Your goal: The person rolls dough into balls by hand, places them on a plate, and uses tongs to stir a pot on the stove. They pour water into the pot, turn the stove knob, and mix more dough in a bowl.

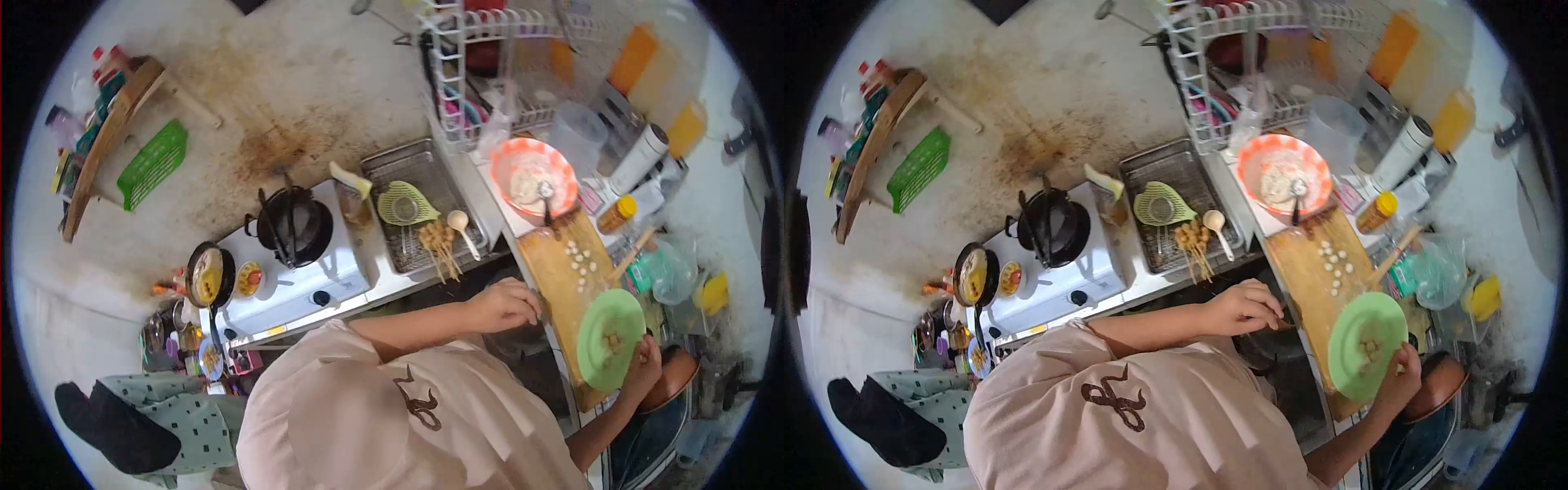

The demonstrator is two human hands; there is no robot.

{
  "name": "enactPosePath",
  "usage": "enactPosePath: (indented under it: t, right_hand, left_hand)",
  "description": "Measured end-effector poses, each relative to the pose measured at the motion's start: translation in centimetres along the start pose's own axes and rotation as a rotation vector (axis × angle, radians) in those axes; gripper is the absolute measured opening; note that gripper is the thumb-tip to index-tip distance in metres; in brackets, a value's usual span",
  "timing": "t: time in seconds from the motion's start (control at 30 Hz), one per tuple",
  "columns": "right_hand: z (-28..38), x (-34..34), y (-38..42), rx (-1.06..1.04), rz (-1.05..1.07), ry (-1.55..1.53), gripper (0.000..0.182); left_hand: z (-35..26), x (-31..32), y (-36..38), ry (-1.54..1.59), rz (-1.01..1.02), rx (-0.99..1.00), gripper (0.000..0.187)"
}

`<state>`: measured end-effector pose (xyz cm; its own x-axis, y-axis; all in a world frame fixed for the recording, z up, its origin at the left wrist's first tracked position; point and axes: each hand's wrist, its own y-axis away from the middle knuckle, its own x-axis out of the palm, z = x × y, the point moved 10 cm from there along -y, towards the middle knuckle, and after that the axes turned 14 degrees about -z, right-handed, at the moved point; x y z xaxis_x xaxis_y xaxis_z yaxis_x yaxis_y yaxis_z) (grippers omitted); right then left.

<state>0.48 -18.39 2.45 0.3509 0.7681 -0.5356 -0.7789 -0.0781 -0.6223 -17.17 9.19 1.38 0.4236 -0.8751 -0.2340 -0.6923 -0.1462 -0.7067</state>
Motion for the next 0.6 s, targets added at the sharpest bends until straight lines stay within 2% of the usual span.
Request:
enactPosePath:
  t: [0.1,0.2,0.23,0.27,0.3,0.33,0.37,0.4,0.43,0.47,0.5,0.53,0.57,0.6]
  right_hand:
    - [0.2,0.0,0.4,0.301,0.078,0.171,0.015]
    - [5.7,1.2,1.1,-0.076,-0.225,-0.042,0.018]
    - [6.8,3.6,2.2,0.037,-0.086,-0.064,0.022]
    - [4.9,7.5,3.9,0.068,-0.094,-0.374,0.024]
    - [15.1,8.0,6.4,-0.267,-0.248,-0.405,0.023]
    - [20.1,12.0,8.5,-0.342,0.026,-0.104,0.017]
    - [27.0,13.4,11.3,-0.012,0.217,-0.43,0.021]
    - [30.5,17.5,14.9,-0.219,0.417,-0.509,0.028]
    - [33.4,20.0,18.9,-0.321,0.532,-0.529,0.033]
    - [35.7,22.6,22.9,-0.217,0.761,-0.647,0.035]
    - [36.9,24.8,27.0,-0.149,0.922,-0.739,0.033]
    - [38.1,26.3,30.7,-0.205,0.959,-0.777,0.029]
    - [40.0,26.9,33.4,-0.212,1.107,-0.686,0.024]
    - [41.0,27.6,35.7,-0.29,1.071,-0.725,0.02]
  left_hand:
    - [-3.0,-7.3,2.2,-0.139,-0.105,0.079,0.005]
    - [-6.8,-16.0,5.4,-0.329,-0.286,0.114,0.007]
    - [-7.5,-19.2,7.1,-0.405,-0.351,0.067,0.008]
    - [-8.1,-22.3,9.2,-0.477,-0.414,0.016,0.009]
    - [-8.3,-26.1,12.5,-0.592,-0.562,-0.02,0.018]
    - [-8.4,-29.5,15.9,-0.706,-0.706,-0.058,0.027]
    - [-8.4,-33.3,19.1,-0.784,-0.941,-0.235,0.037]
    - [-8.5,-36.3,22.7,-0.856,-1.169,-0.42,0.048]
    - [-6.4,-38.7,27.7,-0.819,-1.335,-0.6,0.056]
    - [-4.4,-40.6,32.6,-0.775,-1.492,-0.786,0.064]
    - [-2.2,-40.9,35.7,-0.461,-1.603,-1.037,0.064]
    - [-0.1,-40.1,38.1,-0.127,-1.676,-1.282,0.065]
    - [2.1,-39.6,39.4,0.091,-1.592,-1.379,0.061]
    - [3.9,-39.2,39.7,0.323,-1.545,-1.396,0.056]
